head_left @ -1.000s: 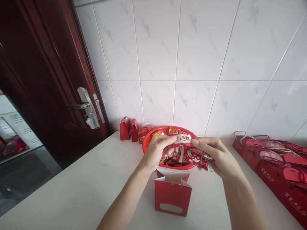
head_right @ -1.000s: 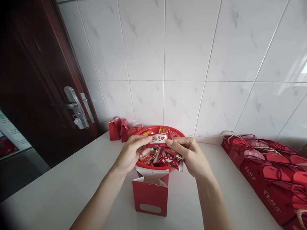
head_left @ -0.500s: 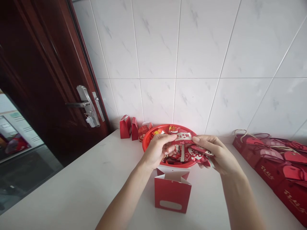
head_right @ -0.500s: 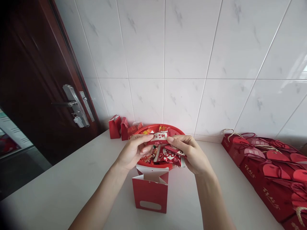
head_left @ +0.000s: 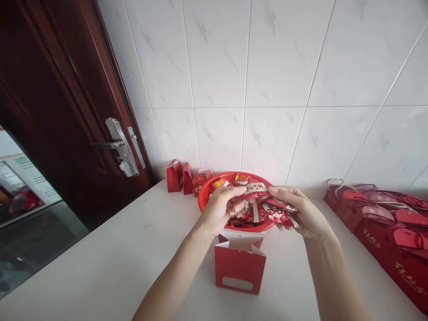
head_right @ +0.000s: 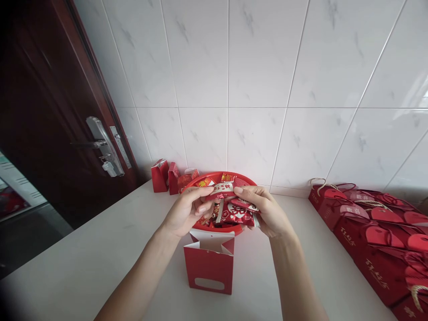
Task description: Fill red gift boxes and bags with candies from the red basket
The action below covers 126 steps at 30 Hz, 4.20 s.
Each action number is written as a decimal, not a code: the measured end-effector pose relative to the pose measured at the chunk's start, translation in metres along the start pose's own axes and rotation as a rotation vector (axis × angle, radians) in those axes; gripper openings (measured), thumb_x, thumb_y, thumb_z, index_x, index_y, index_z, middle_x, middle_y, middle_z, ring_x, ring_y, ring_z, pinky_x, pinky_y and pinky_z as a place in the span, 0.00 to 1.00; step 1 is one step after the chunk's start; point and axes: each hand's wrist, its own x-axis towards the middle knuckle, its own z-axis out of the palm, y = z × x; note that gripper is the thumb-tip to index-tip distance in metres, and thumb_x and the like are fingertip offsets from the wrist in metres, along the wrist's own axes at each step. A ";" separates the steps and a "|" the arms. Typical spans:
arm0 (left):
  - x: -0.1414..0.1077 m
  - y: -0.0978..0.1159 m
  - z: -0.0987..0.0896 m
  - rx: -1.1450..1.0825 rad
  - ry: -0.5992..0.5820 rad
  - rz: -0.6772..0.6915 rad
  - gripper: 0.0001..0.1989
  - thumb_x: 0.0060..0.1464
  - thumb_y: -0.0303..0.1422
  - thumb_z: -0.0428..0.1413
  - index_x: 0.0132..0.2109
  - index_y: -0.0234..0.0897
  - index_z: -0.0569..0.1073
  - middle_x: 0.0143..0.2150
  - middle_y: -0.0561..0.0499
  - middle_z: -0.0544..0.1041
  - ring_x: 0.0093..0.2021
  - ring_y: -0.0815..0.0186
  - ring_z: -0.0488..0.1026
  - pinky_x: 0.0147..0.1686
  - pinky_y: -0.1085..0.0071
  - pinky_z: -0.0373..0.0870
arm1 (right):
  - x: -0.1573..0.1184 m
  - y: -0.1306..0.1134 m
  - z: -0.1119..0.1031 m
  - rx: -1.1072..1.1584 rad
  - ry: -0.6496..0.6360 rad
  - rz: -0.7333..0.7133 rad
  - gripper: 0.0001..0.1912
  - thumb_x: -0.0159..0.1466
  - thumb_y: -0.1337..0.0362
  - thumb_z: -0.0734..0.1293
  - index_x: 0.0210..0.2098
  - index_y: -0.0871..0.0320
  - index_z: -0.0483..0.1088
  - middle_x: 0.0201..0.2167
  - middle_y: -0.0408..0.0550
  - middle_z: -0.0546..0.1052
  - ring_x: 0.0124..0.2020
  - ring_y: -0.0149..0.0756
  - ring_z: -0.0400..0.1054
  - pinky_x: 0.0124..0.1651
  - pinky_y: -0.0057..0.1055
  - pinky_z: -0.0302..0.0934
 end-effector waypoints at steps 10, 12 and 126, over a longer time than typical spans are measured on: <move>-0.001 -0.002 0.003 0.182 0.123 0.080 0.24 0.48 0.41 0.59 0.18 0.40 0.53 0.14 0.60 0.51 0.17 0.76 0.50 0.22 0.72 0.45 | -0.004 -0.006 0.000 -0.097 -0.004 -0.012 0.26 0.55 0.43 0.75 0.21 0.60 0.70 0.13 0.41 0.67 0.12 0.25 0.57 0.14 0.24 0.50; -0.001 -0.002 0.002 0.187 0.112 0.073 0.23 0.48 0.41 0.59 0.18 0.40 0.54 0.14 0.61 0.52 0.17 0.76 0.49 0.21 0.72 0.45 | -0.005 -0.006 0.001 -0.113 -0.019 -0.002 0.26 0.56 0.43 0.75 0.21 0.60 0.70 0.13 0.40 0.66 0.12 0.25 0.57 0.15 0.24 0.51; 0.078 -0.035 -0.057 1.001 -0.280 0.073 0.09 0.53 0.34 0.57 0.37 0.39 0.82 0.37 0.49 0.83 0.42 0.59 0.78 0.47 0.66 0.70 | -0.004 -0.002 -0.030 -0.324 0.460 -0.306 0.22 0.56 0.45 0.76 0.36 0.59 0.78 0.21 0.44 0.73 0.20 0.32 0.64 0.21 0.29 0.58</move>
